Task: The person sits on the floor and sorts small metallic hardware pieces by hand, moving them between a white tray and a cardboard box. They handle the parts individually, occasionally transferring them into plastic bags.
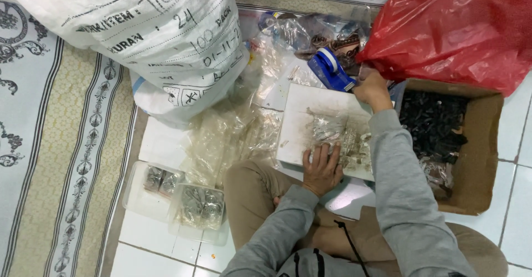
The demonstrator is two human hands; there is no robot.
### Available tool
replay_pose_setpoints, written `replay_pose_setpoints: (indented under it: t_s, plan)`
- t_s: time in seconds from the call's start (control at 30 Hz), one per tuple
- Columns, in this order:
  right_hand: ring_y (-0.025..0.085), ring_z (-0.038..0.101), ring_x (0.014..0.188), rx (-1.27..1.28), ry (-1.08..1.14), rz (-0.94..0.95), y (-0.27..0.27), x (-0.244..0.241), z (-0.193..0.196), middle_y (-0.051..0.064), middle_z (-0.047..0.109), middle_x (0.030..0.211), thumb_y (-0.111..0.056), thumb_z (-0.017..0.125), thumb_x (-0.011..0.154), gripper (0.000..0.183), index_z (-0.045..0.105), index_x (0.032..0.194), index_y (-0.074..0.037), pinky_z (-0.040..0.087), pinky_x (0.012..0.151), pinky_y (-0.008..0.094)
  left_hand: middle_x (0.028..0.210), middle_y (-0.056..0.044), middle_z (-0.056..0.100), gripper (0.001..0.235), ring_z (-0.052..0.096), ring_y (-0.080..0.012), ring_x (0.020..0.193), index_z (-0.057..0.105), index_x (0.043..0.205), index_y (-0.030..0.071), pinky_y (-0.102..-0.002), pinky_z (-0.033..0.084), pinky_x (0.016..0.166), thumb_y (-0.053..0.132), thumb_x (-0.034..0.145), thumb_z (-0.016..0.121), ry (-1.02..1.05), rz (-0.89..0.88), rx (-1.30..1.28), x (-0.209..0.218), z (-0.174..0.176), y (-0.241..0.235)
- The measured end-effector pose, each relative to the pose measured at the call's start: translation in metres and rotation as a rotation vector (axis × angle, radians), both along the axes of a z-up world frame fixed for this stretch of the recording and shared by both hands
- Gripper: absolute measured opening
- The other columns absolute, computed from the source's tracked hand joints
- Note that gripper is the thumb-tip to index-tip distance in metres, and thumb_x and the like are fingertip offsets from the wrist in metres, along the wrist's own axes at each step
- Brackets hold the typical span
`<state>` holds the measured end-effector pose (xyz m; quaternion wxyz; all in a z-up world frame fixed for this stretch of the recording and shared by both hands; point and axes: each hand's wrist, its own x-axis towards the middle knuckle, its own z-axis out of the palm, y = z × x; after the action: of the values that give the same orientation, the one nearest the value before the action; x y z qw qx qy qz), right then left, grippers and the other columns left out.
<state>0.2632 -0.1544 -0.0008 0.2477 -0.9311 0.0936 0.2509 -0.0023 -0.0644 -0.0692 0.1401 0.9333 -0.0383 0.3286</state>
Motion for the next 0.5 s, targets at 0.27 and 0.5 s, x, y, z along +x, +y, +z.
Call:
replay_pose_setpoints:
  t_s: [0.27,0.5]
  plan:
    - [0.043,0.067,0.107,0.039,-0.120,-0.012,-0.040,0.007,-0.055,0.029,0.070,0.114,-0.005,0.066,0.087,0.044,0.064,0.129,0.006,0.057,0.084,0.055,0.127,-0.014,0.053,0.055,0.049,-0.0284,0.118,0.061,0.137,0.013,-0.053,0.030,0.104,0.037,0.105,0.022,-0.002,-0.022,-0.013,-0.004,0.000,0.001]
    - [0.017,0.059,0.088,0.548,-0.252,-0.056,-0.032,-0.104,0.028,0.010,0.070,0.095,-0.008,0.069,0.095,0.017,0.074,0.111,-0.007,0.051,0.079,0.034,0.126,-0.015,0.056,0.054,0.051,-0.0293,0.119,0.059,0.142,0.015,-0.053,0.033,0.104,0.036,0.101,0.032,-0.033,-0.021,-0.019,-0.002,-0.009,0.000]
